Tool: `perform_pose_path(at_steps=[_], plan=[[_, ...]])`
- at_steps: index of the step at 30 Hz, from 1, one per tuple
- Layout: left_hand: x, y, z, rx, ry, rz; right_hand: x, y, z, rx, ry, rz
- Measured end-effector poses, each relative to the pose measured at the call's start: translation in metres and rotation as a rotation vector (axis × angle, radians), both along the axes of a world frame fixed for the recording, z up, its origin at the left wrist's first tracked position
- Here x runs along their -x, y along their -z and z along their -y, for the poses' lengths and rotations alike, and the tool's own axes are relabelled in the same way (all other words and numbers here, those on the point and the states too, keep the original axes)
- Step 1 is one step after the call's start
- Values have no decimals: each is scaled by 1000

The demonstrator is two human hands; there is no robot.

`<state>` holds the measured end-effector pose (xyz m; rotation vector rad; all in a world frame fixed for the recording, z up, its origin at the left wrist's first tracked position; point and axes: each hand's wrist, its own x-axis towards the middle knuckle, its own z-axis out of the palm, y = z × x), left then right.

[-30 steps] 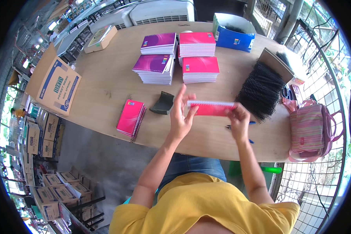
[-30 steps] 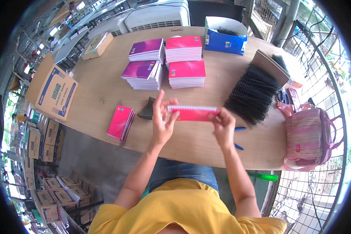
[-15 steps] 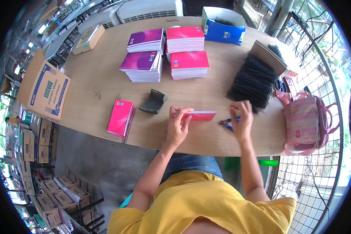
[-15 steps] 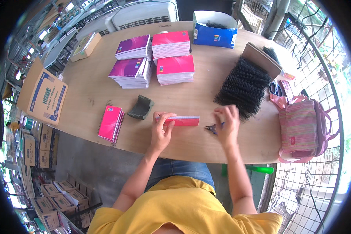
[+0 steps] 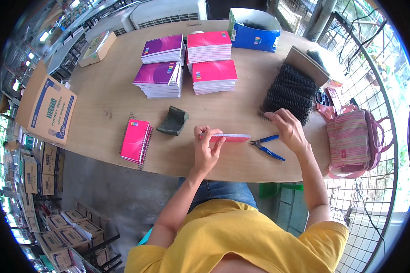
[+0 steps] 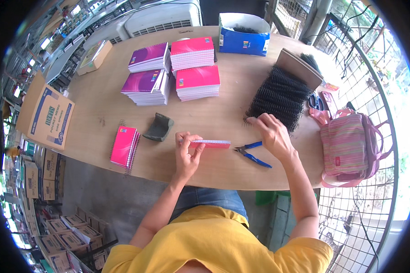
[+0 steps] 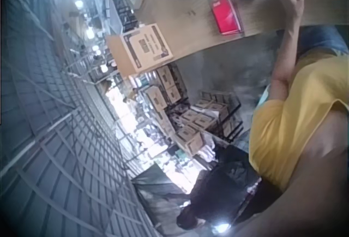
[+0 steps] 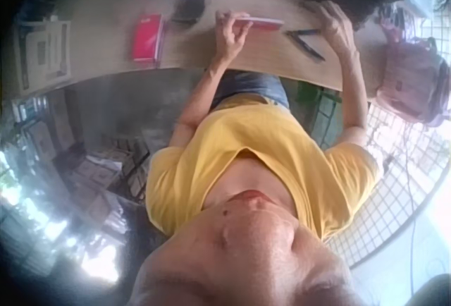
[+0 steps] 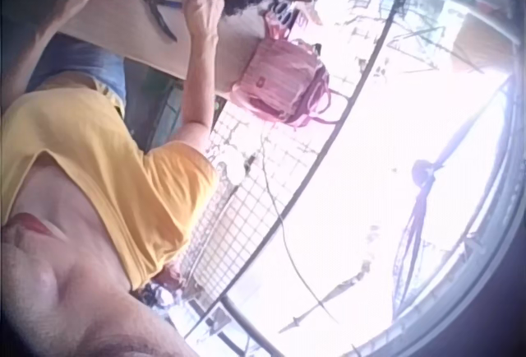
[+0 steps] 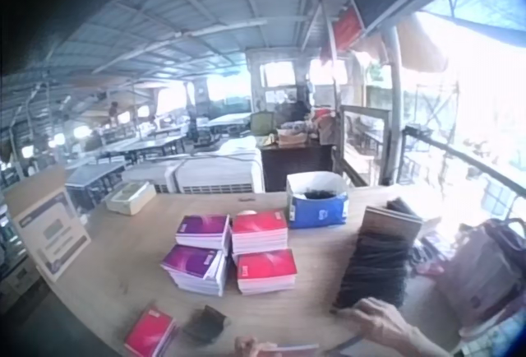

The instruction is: The person binds notebooks by manually inserting a plastic spiral through pre-punched holes in the notebook covers and pages, then using a pair of pliers to trim and secure the ends of the spiral.

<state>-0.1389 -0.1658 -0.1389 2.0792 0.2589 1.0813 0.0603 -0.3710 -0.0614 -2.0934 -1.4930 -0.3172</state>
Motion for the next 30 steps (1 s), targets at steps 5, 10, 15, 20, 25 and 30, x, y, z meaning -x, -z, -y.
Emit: perform_pose_path(at_steps=[5,10,15,20,25,30], plan=[[0,-2,0,25,5,-2,24,0,-9,-3,-139,-343],[1,-3,0,27,5,-12,28,9,-16,-82,-174,-365],[1,-3,1,44,-23,-25,29,12,-18,-107,-279,-484],[2,-1,-1,0,-31,-30,30,9,-15,19,-255,-664],[2,-2,0,25,-31,-29,30,2,-16,123,-253,-497],[3,-6,0,6,-33,-17,44,-3,-28,126,-231,-328]])
